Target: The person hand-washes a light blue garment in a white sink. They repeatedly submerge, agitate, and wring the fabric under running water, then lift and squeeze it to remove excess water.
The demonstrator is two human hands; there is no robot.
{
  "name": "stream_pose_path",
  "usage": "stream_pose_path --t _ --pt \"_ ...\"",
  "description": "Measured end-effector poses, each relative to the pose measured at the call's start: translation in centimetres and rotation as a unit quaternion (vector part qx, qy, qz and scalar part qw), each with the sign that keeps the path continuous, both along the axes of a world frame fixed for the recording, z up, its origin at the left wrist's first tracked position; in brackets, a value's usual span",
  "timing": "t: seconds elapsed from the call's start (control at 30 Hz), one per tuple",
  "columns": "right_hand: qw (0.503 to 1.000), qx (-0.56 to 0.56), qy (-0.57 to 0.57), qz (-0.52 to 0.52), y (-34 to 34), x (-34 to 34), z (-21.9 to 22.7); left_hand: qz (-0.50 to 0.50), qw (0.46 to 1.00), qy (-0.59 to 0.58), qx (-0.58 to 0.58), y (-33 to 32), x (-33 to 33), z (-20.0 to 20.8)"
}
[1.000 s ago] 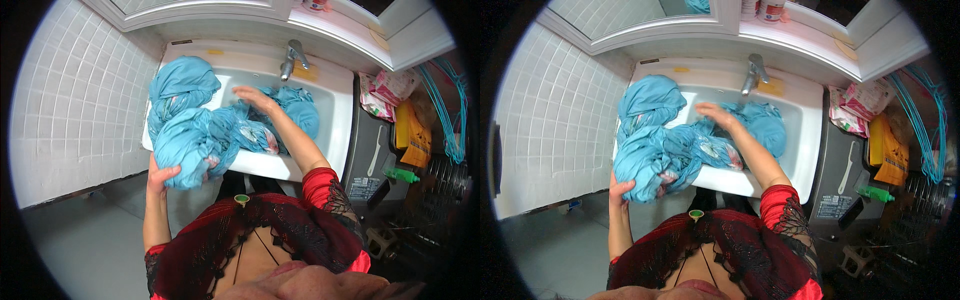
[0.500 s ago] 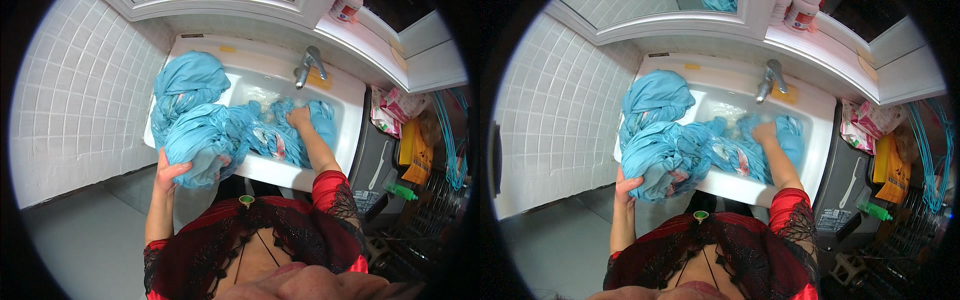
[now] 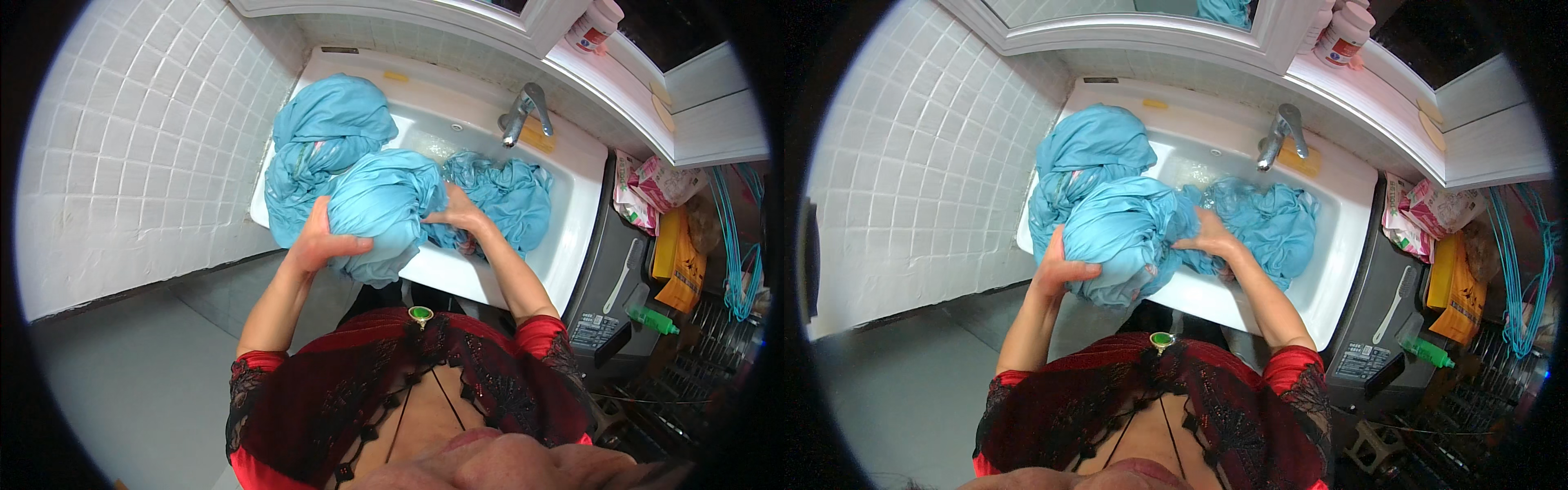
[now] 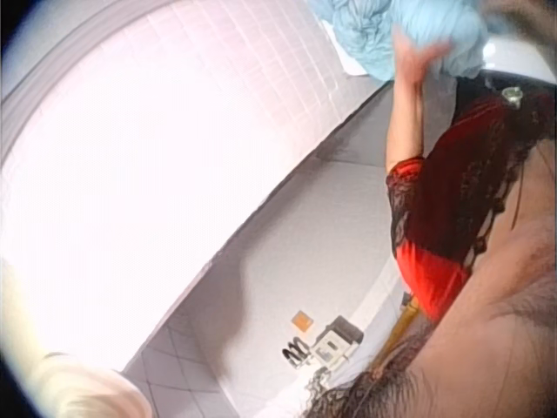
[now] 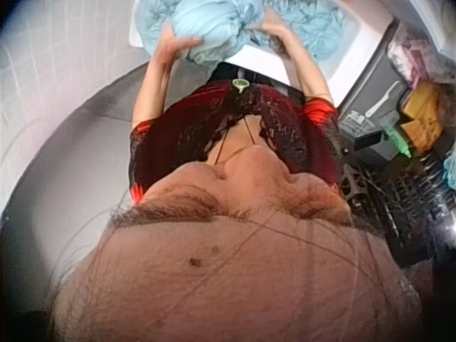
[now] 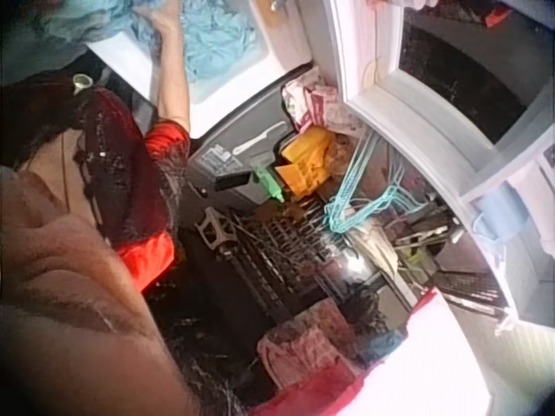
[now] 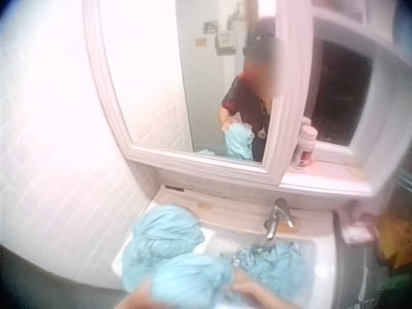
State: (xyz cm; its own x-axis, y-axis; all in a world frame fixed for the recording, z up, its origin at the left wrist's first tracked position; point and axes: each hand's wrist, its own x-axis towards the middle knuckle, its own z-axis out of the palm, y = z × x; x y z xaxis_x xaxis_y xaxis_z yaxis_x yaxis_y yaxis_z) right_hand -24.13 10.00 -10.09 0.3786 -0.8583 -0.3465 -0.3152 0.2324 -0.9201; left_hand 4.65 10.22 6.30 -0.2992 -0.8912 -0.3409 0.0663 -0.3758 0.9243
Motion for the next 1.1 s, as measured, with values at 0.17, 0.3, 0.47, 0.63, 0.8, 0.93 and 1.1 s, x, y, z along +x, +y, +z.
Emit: stream_pose_path --t 0.17,0.3,0.47,0.63,0.8,0.93,1.1 --pt "0.896 0.172 -0.365 -0.183 4.4 -7.7 1.1 -0.111 0.985 0.071 0.107 -5.9 2.1 -3.5" --pt "0.829 0.259 -0.349 -0.351 3.1 -10.9 -0.8 -0.218 0.946 -0.014 0.238 -8.3 -0.2 -12.4" --pt "0.867 0.234 -0.273 -0.345 -5.1 -8.5 -5.2 -0.213 0.947 -0.077 0.227 -7.3 -3.3 -17.7" --pt "0.875 -0.038 0.371 -0.309 -7.7 -6.9 -6.2 -0.251 0.938 -0.065 0.231 -7.6 -4.1 -16.8" --pt "0.848 -0.002 0.411 -0.335 -9.1 -1.8 -6.4 -0.286 0.931 -0.127 0.189 -7.3 -5.4 -17.8" --pt "0.806 0.056 0.52 -0.277 -10.9 2.5 -7.8 -0.303 0.92 -0.162 0.19 -6.6 -6.3 -18.6" --pt "0.798 -0.055 0.564 -0.205 -10.7 2.7 -11.3 -0.292 0.918 -0.103 0.247 -6.5 -7.9 -19.6"
